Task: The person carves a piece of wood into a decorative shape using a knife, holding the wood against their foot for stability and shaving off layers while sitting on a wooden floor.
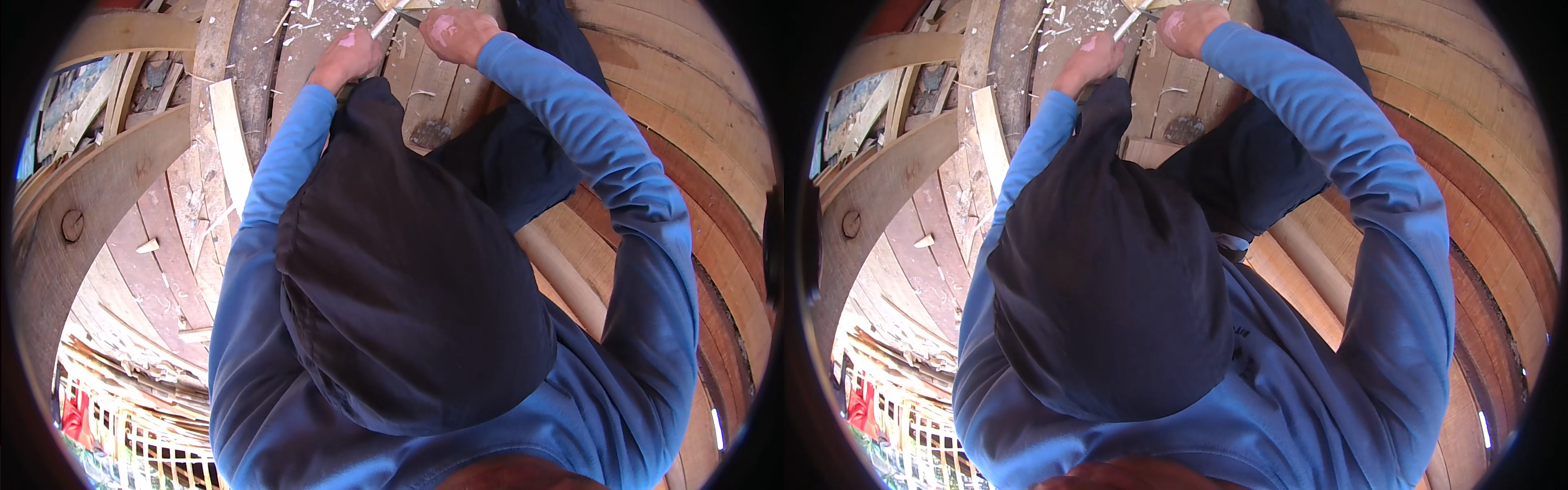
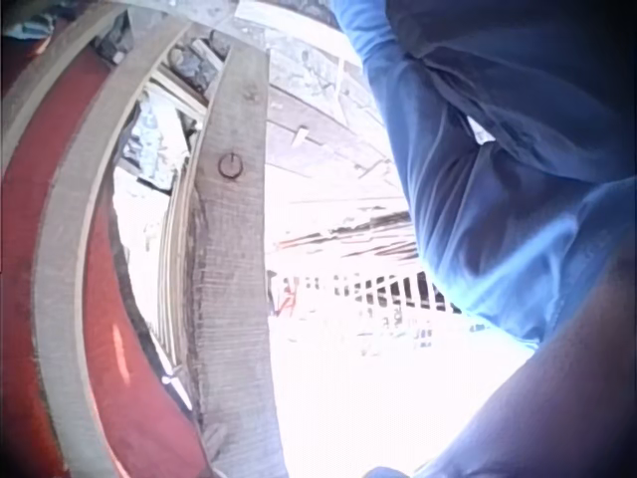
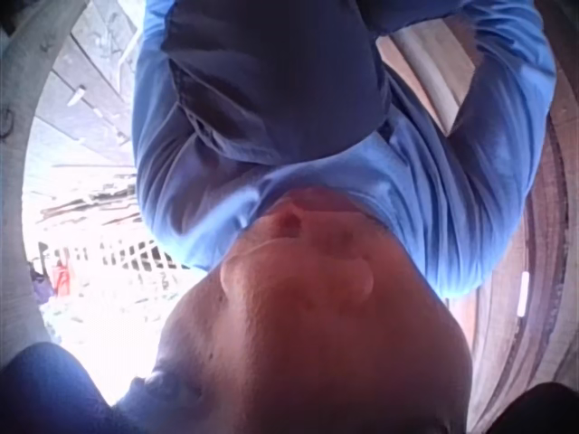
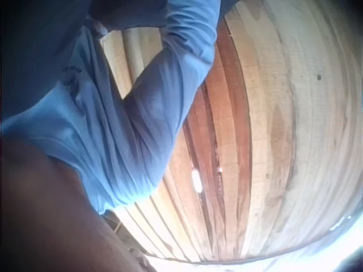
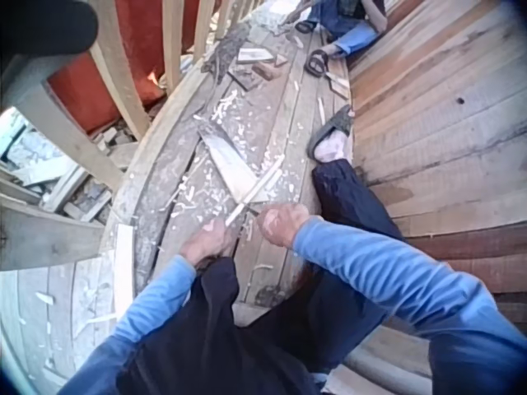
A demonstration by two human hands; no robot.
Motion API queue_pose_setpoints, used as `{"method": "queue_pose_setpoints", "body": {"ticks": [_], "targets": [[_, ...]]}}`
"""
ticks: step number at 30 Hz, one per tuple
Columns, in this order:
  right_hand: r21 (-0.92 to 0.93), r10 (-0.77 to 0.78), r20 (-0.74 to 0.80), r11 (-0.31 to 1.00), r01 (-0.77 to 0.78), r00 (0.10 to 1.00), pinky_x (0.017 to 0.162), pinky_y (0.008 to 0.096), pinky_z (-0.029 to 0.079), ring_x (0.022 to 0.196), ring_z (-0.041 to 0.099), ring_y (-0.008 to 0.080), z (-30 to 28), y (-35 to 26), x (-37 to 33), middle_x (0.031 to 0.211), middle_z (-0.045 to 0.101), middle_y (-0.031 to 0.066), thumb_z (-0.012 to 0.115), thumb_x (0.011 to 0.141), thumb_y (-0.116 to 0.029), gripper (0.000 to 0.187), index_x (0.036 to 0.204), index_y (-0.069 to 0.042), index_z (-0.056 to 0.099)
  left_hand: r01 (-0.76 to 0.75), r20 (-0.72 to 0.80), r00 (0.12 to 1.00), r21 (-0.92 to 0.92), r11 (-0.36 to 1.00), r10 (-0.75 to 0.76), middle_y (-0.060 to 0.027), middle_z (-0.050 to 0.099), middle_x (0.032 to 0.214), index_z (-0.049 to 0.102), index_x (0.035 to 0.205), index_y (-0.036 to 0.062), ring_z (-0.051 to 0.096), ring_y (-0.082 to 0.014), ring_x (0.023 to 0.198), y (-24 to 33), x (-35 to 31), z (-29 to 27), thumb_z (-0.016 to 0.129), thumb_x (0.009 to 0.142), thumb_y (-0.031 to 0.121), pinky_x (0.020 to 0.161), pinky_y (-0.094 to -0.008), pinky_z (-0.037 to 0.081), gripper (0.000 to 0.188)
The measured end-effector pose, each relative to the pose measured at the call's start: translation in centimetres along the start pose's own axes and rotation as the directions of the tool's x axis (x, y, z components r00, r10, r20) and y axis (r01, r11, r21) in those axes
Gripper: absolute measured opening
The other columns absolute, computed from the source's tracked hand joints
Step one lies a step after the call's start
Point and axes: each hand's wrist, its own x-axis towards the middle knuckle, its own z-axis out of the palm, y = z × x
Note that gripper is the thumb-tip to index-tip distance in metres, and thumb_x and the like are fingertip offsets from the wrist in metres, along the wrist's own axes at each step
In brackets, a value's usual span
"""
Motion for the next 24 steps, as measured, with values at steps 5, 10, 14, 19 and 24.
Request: {"method": "queue_pose_setpoints", "body": {"ticks": [5,10,14,19,24], "targets": [[-0.155,-0.126,0.29,0.972,0.176,0.949,0.074,0.0467,0.058,0.082,0.073,0.0345,-2.0,1.4,1.9,0.083,0.073,0.0177,0.059,0.083,-0.023,0.023,0.08,-0.005,0.072,0.081,0.102,0.992,-0.022,0.996,-0.078,-0.0308,0.067,0.082,0.064,0.09,-0.008,0.068,-0.0471,0.081,0.6,0.2,-1.1,0.051,0.102,0.041,0.077,-0.0541,0.052,0.052],[-0.149,-0.219,0.309,0.95,0.275,0.926,0.072,0.0472,0.058,0.078,0.072,0.0345,-1.3,3.8,2.2,0.082,0.073,0.016,0.058,0.083,-0.021,0.022,0.08,-0.004,0.071,0.109,0.145,0.984,-0.008,0.994,-0.107,-0.0316,0.07,0.099,0.069,0.097,-0.0066,0.069,-0.0484,0.094,0.8,0.3,-1.7,0.052,0.094,0.035,0.086,-0.0514,0.054,0.045],[-0.297,-0.215,0.089,0.926,0.232,0.973,0.067,0.0505,0.056,0.076,0.071,0.0338,0.6,3.5,1.5,0.081,0.071,0.0151,0.057,0.086,-0.019,0.018,0.084,-0.006,0.069,0.053,0.095,0.994,0.009,0.999,-0.053,-0.0297,0.067,0.082,0.065,0.09,-0.0069,0.069,-0.0451,0.079,0.1,-0.2,-1.3,0.051,0.099,0.039,0.076,-0.0517,0.054,0.049],[-0.35,-0.04,-0.041,0.936,0.024,0.998,0.061,0.0515,0.052,0.072,0.069,0.0302,1.2,1.0,-0.1,0.078,0.069,0.0097,0.058,0.086,-0.018,0.013,0.084,-0.009,0.067,0.118,0.185,0.977,-0.073,0.99,-0.102,-0.0269,0.066,0.072,0.061,0.087,-0.0082,0.07,-0.0401,0.067,1.2,0.1,-2.1,0.051,0.102,0.04,0.068,-0.0506,0.054,0.052],[-0.448,0.146,0.268,0.894,-0.011,0.952,0.061,0.0521,0.054,0.081,0.072,0.0305,-2.1,-4.2,1.8,0.088,0.073,0.0108,0.059,0.089,-0.018,0.021,0.097,-0.008,0.075,0.152,0.132,0.98,-0.04,0.988,-0.146,-0.0331,0.07,0.101,0.07,0.099,-0.0077,0.07,-0.0453,0.099,1.6,0.2,-1.5,0.054,0.093,0.033,0.091,-0.0503,0.054,0.044]]}}
